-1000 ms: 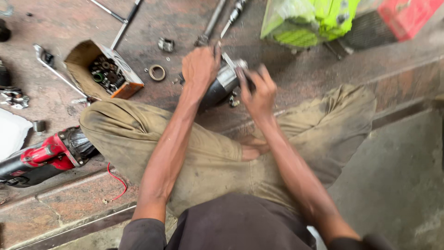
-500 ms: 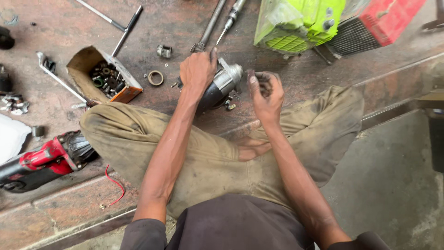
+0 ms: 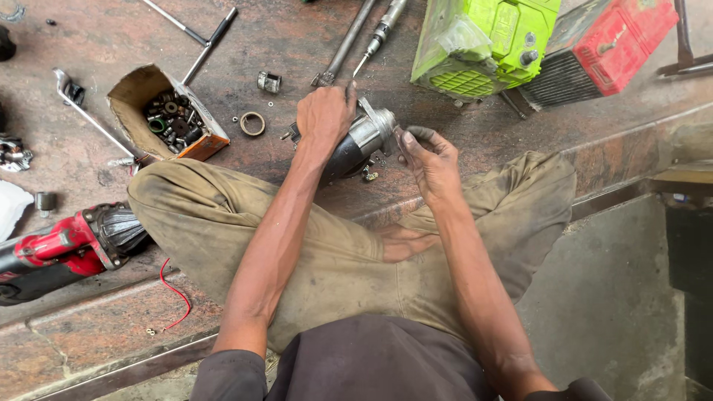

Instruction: The person sits on the floor of a repair shop and works on a starter motor held on their lap, prying at its housing and manipulating its components by hand. They turn the unit over and handle small parts from a nearby box while another worker scrubs parts on the floor beside them.

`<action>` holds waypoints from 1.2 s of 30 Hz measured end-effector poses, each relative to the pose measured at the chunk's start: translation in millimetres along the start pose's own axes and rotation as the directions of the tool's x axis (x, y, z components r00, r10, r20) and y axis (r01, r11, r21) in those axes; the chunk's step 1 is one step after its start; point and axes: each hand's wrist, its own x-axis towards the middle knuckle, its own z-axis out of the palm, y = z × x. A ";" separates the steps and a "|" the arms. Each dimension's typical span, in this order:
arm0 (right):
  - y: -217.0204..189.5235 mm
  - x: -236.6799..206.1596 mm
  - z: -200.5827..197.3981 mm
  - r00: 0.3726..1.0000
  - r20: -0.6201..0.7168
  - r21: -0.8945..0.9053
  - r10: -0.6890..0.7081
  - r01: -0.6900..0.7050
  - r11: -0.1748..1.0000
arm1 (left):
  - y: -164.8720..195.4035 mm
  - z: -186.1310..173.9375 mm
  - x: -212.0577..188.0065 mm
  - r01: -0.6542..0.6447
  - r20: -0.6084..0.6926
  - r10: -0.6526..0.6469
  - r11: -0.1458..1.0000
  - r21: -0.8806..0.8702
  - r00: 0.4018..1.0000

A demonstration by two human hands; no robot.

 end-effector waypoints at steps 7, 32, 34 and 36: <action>-22.7 -0.1 4.3 0.982 0.066 -0.034 0.174 -0.172 0.984 | -0.4 2.0 -0.6 -0.010 -0.029 0.010 1.000 -0.001 1.000; 25.4 -13.9 49.7 0.534 0.476 -0.833 -0.699 0.529 -0.162 | 2.2 2.0 -1.6 0.026 0.023 -0.025 0.999 -0.029 0.999; 17.5 -6.7 53.5 0.547 0.456 -0.836 -0.702 0.533 -0.128 | 1.1 5.2 -2.9 -0.017 -0.043 0.016 0.999 -0.030 0.999; 10.9 9.4 61.3 0.514 0.519 -0.793 -0.683 0.588 -0.160 | 0.3 6.2 -4.6 -0.078 -0.158 0.074 0.997 -0.021 0.985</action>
